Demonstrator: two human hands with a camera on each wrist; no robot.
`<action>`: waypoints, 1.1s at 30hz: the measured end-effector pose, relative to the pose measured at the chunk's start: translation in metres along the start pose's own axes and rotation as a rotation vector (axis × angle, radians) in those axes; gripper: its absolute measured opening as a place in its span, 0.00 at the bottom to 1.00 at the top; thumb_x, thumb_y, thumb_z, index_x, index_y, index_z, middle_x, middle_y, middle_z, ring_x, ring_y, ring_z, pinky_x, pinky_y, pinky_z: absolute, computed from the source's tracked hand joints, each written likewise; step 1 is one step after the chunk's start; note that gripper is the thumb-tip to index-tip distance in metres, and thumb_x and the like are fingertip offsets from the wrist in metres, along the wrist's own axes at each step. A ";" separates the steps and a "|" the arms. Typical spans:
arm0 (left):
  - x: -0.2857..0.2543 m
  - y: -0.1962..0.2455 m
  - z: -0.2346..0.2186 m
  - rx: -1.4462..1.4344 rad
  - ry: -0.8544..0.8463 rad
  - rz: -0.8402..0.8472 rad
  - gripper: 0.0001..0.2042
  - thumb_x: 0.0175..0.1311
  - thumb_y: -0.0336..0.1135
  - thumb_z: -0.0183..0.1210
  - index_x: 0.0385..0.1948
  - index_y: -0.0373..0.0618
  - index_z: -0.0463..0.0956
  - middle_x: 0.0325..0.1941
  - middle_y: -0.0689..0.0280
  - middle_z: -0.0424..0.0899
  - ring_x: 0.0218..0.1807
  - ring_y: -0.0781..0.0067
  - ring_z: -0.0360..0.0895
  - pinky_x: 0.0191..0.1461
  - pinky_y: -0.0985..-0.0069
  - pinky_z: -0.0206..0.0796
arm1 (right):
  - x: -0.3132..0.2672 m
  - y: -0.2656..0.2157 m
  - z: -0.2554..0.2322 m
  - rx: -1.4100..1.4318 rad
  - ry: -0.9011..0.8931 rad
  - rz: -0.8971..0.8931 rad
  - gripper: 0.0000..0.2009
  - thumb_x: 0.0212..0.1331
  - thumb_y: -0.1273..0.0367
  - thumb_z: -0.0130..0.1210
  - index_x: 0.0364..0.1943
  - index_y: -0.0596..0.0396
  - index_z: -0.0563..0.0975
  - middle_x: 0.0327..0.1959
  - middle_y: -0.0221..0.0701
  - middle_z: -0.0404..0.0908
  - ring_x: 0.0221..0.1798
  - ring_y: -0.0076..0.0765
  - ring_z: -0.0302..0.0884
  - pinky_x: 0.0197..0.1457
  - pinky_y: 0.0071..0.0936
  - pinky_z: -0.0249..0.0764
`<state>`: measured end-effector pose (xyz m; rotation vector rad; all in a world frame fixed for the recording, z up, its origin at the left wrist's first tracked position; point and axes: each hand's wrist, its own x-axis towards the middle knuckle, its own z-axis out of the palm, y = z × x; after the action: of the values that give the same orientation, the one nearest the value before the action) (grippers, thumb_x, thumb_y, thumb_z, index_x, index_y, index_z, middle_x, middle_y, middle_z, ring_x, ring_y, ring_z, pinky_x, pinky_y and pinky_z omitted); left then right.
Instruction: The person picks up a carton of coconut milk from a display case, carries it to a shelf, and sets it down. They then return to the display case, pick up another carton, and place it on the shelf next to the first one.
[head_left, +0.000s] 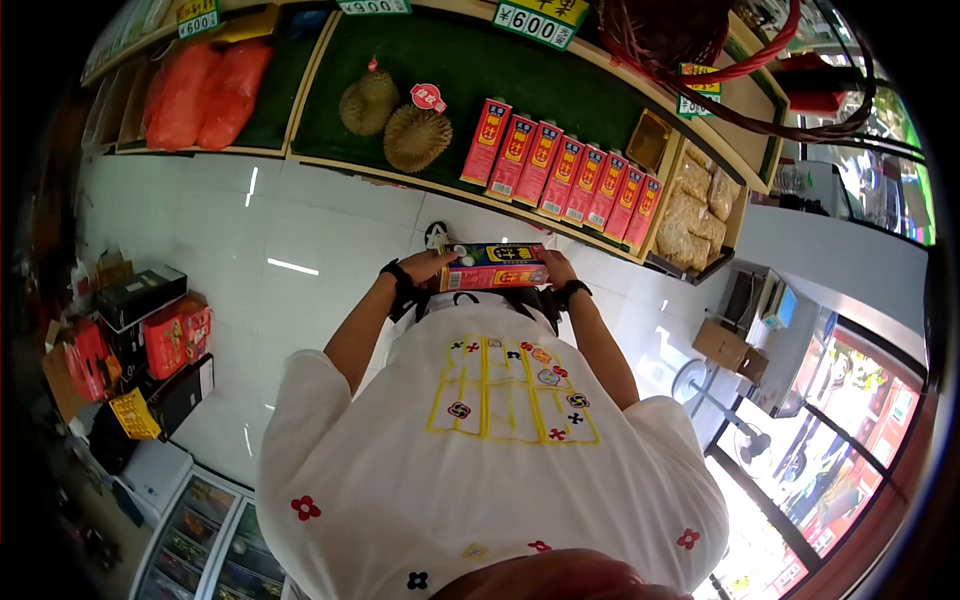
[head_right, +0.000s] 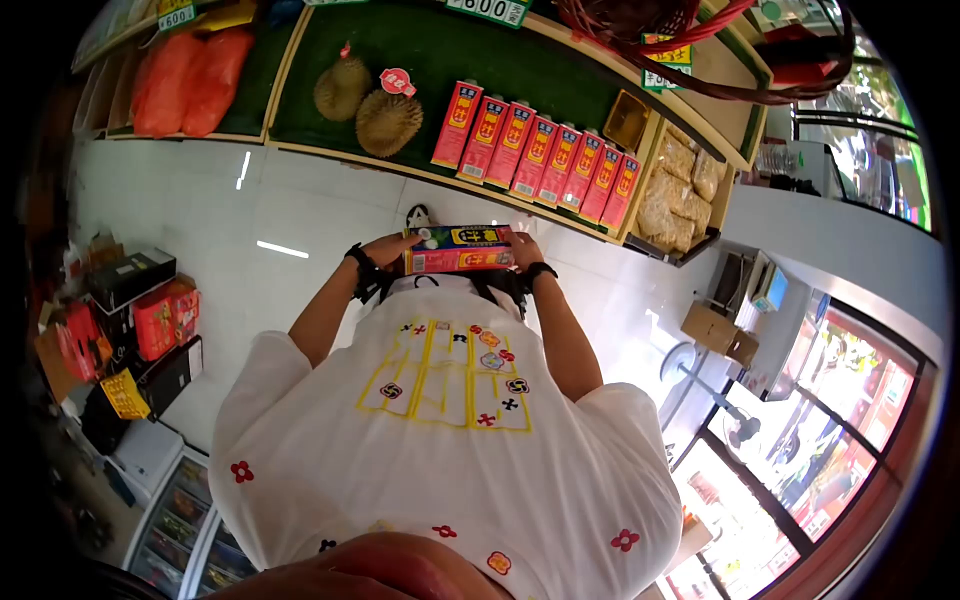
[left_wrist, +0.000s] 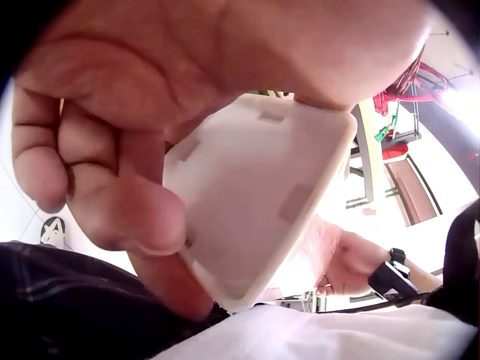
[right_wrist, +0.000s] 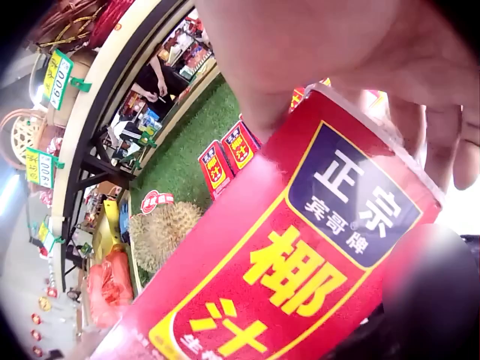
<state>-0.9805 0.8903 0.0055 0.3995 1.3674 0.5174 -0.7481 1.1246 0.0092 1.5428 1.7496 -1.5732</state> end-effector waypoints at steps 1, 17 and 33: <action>0.011 -0.008 -0.001 -0.101 -0.006 0.039 0.32 0.55 0.65 0.41 0.50 0.48 0.67 0.33 0.68 0.79 0.25 0.82 0.72 0.23 0.84 0.60 | -0.003 0.001 0.001 0.015 0.006 0.002 0.24 0.54 0.54 0.43 0.44 0.62 0.71 0.40 0.36 0.76 0.36 0.34 0.76 0.36 0.27 0.71; 0.007 0.098 0.025 0.479 -0.071 0.212 0.35 0.52 0.66 0.45 0.40 0.36 0.73 0.34 0.56 0.78 0.39 0.63 0.74 0.45 0.73 0.63 | -0.013 0.072 -0.041 0.471 0.155 -0.111 0.18 0.52 0.59 0.47 0.42 0.56 0.73 0.44 0.33 0.72 0.45 0.33 0.71 0.41 0.35 0.70; 0.040 0.107 0.030 0.087 -0.209 0.113 0.27 0.52 0.56 0.55 0.43 0.40 0.69 0.30 0.67 0.75 0.30 0.82 0.70 0.33 0.81 0.64 | -0.023 0.075 -0.068 0.660 0.116 -0.025 0.21 0.49 0.57 0.53 0.44 0.54 0.73 0.43 0.33 0.74 0.45 0.32 0.72 0.42 0.28 0.72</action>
<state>-0.9580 1.0015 0.0372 0.5885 1.1721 0.4956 -0.6499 1.1569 0.0133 1.9236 1.3638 -2.2617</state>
